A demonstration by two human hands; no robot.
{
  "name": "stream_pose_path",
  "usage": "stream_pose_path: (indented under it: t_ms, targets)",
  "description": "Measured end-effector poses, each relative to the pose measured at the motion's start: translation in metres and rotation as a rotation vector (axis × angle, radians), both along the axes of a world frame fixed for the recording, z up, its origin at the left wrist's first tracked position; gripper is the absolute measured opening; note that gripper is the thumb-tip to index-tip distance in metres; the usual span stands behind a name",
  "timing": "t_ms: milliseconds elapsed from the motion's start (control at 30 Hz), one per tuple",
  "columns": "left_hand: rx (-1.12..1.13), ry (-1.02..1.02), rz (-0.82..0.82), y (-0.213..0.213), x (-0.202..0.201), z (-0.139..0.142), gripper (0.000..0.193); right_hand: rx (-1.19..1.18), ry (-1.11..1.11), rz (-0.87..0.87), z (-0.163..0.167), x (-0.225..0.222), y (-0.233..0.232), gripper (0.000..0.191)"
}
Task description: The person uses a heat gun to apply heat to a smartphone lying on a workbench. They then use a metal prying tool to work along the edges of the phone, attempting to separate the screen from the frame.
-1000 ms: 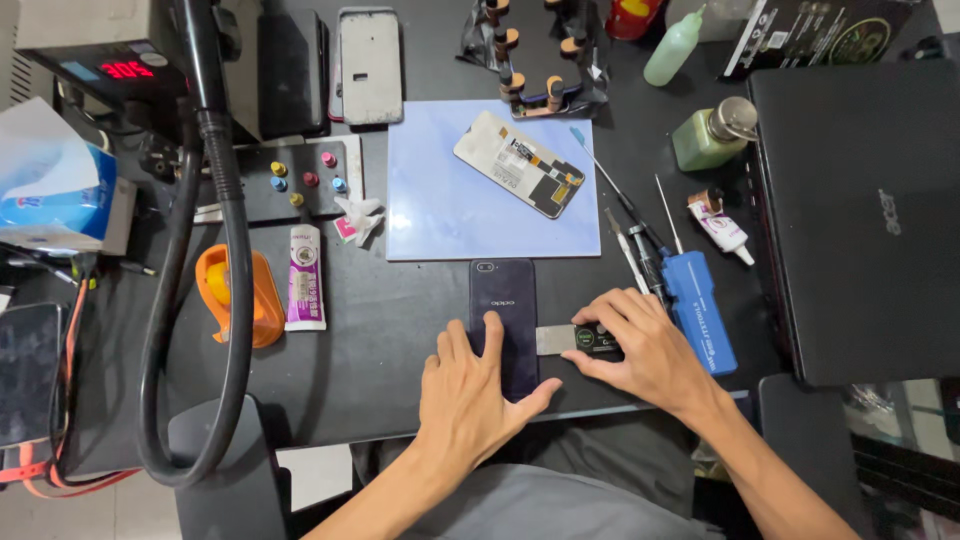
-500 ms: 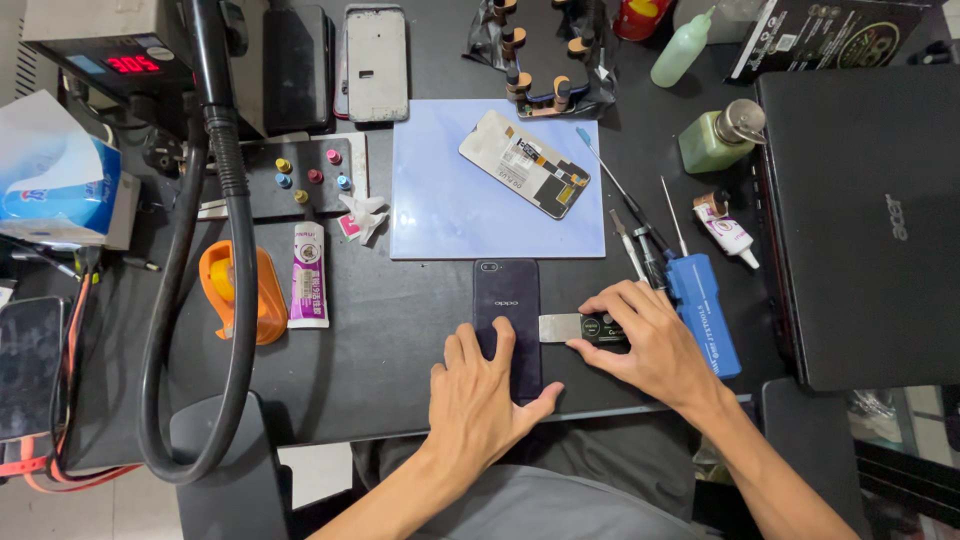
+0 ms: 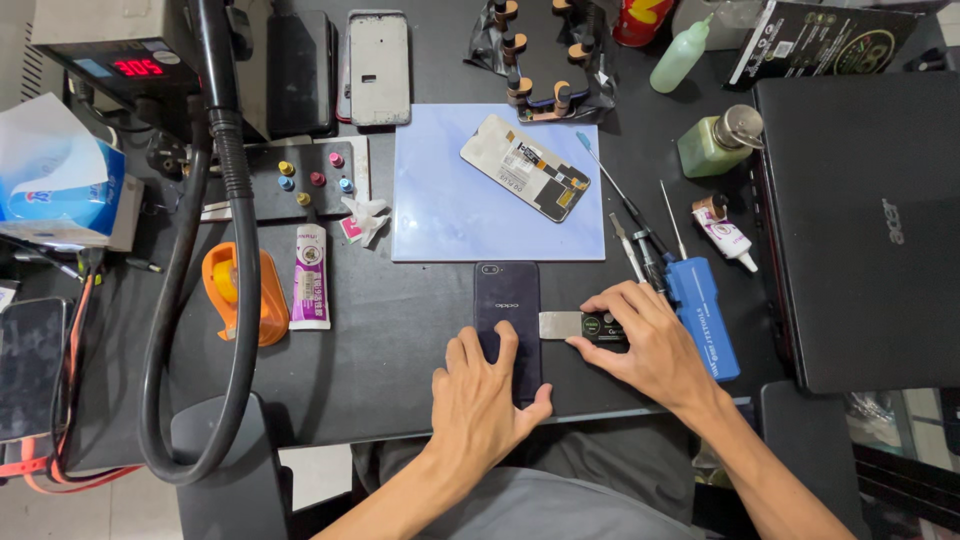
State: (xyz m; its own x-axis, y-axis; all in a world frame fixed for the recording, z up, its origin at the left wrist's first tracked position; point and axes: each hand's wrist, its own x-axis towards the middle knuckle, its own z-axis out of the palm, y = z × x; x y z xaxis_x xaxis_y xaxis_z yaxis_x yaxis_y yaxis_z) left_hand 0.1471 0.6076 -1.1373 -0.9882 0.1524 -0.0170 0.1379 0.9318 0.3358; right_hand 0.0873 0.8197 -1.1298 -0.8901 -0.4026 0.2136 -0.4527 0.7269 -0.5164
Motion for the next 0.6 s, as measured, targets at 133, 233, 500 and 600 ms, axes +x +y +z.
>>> stream_pose_path:
  t_ms: [133, 233, 500, 600]
  targets:
    - [0.000, -0.018, -0.005, 0.0014, -0.0006, 0.0004, 0.077, -0.003, 0.015, -0.016, -0.0003, -0.0001, -0.0011, 0.037]
    - [-0.023, -0.003, -0.008, 0.0022, 0.0000, 0.0000, 0.076, -0.006, 0.025, -0.022, -0.0004, -0.0006, -0.0018, 0.037]
    - [-0.016, 0.053, -0.014, 0.0001, 0.0019, -0.0020, 0.076, -0.013, 0.053, -0.047, -0.0025, 0.0002, -0.0051, 0.037]
    - [-0.012, 0.049, -0.022, -0.0002, 0.0020, -0.0033, 0.076, -0.013, 0.055, -0.059, -0.0040, 0.0001, -0.0052, 0.037]
